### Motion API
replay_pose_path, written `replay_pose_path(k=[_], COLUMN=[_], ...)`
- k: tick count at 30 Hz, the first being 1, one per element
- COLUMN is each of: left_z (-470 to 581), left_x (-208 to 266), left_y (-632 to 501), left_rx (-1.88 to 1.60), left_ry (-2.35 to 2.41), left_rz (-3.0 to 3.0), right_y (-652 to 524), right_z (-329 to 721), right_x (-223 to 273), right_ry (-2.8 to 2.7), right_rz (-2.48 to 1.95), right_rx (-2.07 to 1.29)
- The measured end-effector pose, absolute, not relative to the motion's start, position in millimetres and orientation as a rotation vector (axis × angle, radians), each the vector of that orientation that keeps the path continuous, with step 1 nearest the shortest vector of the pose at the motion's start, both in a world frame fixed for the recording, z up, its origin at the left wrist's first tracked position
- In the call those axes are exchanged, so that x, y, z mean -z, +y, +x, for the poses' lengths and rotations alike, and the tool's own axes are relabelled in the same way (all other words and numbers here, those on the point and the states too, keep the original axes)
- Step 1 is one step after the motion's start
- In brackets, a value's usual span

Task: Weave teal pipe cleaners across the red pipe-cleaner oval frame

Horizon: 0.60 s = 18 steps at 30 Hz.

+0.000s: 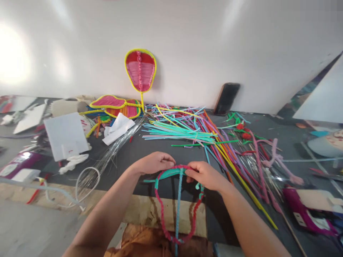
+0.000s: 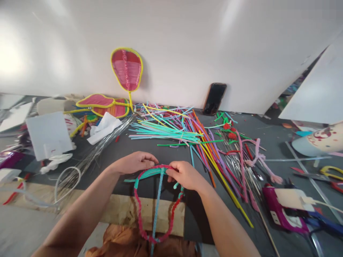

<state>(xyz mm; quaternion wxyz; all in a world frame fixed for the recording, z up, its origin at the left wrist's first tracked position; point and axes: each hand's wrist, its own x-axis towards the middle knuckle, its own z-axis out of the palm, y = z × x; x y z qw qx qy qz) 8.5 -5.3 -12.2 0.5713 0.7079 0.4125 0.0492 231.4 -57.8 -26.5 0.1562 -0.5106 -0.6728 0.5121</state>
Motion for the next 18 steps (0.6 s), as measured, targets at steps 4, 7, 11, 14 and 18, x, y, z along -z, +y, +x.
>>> replay_pose_path(k=[4, 7, 11, 14, 18], left_z=[-7.2, -6.1, -1.2, 0.3, 6.7], left_x=[4.3, 3.8, 7.6, 10.2, 12.7], left_y=[-0.7, -3.1, -5.3, -4.9, -7.8], left_rx=[-0.067, -0.055, -0.127, -0.144, -0.142], left_ry=[0.878, 0.881, 0.981, 0.978, 0.951], left_rz=[1.612, 1.542, 1.517, 1.525, 1.511], right_y=[-53.9, -52.6, -52.8, -52.9, -53.7], right_z=[245.9, 250.6, 250.6, 250.3, 247.5], right_x=[24.3, 21.7, 21.4, 23.4, 27.4], right_ry=[-1.819, -1.782, -1.726, -1.739, -1.76], right_rz=[-1.428, -1.424, -1.4, -1.401, -1.41], right_rx=[-1.455, -1.441, -1.517, -1.505, -1.458])
